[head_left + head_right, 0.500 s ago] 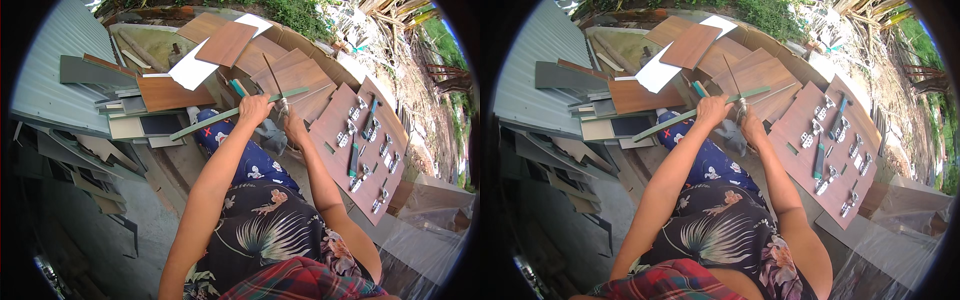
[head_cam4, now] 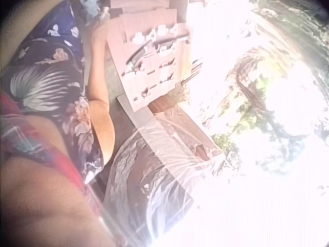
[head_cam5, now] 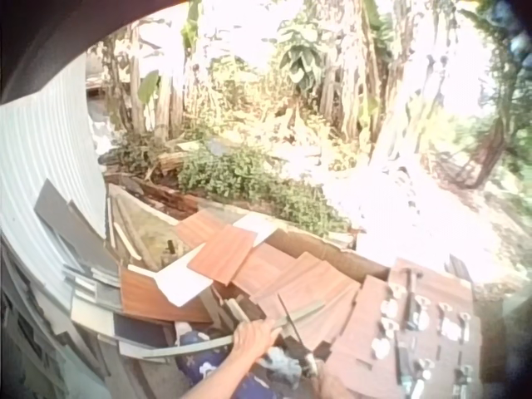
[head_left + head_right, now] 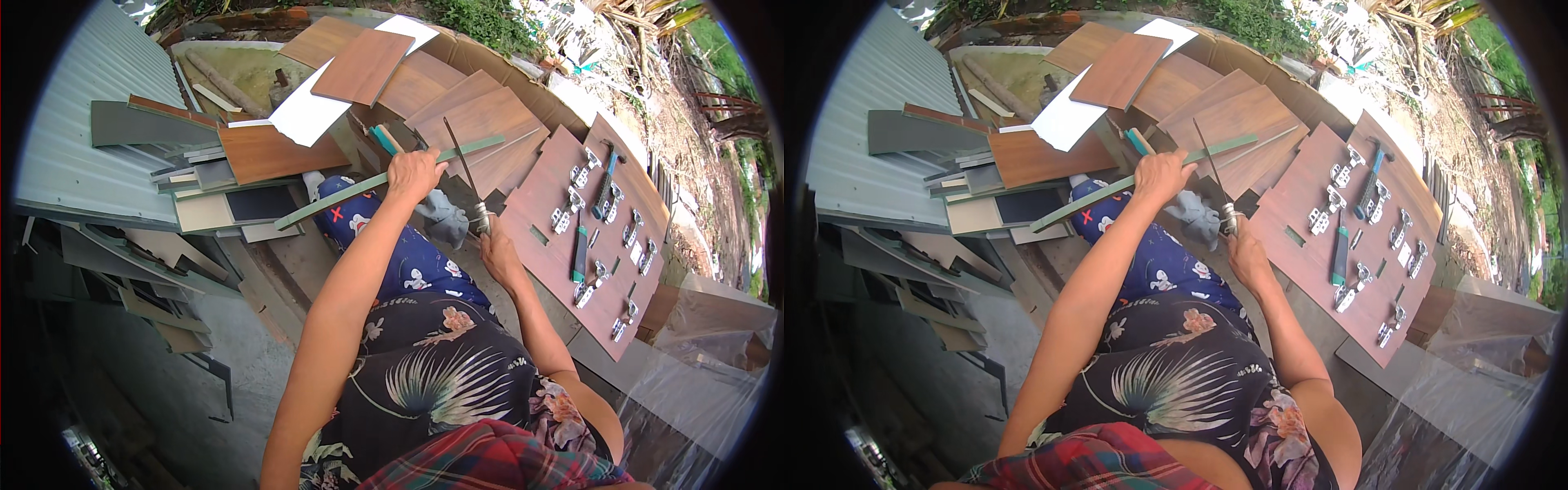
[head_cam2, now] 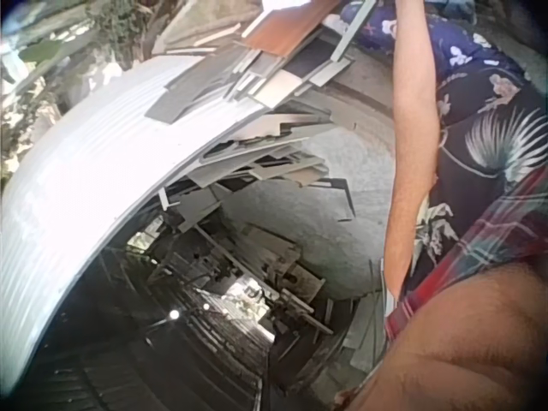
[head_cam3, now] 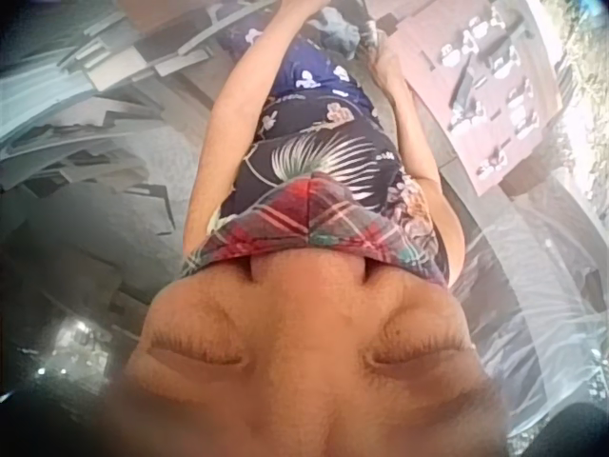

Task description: Trimming the edges of wood veneer panels using a utility knife.

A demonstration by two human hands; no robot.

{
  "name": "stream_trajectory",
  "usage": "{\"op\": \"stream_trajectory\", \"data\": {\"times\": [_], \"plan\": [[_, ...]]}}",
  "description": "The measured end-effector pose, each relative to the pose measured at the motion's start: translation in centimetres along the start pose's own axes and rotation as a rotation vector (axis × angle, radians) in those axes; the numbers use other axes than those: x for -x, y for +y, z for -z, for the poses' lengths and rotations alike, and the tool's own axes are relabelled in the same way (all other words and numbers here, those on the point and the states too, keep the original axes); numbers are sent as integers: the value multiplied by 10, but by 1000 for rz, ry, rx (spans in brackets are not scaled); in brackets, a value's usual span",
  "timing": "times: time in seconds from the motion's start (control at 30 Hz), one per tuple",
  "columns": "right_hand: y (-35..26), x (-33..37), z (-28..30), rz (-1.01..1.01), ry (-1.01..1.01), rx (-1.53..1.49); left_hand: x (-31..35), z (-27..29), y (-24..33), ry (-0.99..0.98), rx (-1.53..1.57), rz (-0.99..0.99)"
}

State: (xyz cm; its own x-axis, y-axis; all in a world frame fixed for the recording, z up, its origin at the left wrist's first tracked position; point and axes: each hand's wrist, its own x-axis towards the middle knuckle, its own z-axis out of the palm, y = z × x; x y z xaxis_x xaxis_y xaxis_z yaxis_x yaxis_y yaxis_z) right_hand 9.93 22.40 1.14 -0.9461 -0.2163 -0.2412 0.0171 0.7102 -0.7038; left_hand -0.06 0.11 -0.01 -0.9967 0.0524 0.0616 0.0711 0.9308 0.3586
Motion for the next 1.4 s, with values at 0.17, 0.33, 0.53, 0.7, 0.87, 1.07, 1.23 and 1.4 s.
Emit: {"op": "stream_trajectory", "data": {"times": [0.17,0.33,0.53,0.7,0.87,1.07,1.23,1.4], "plan": [[-29,-41,-3,-26,-35,61,1,0,1,19,-3,-2],[-26,-89,-15,66,51,66,-2,1,1,18,-4,5],[-30,-55,-5,42,17,51,0,0,-1,21,-1,5],[-14,-7,4,-11,-9,41,0,0,-2,23,-4,3],[-15,-23,1,-22,-38,41,1,1,-2,36,-12,8],[-21,-92,-16,99,96,92,0,0,4,39,9,-8],[-27,-81,-13,66,45,54,0,-3,-1,38,-38,-1],[-24,-22,3,-21,-27,62,1,1,-1,34,12,2]]}}
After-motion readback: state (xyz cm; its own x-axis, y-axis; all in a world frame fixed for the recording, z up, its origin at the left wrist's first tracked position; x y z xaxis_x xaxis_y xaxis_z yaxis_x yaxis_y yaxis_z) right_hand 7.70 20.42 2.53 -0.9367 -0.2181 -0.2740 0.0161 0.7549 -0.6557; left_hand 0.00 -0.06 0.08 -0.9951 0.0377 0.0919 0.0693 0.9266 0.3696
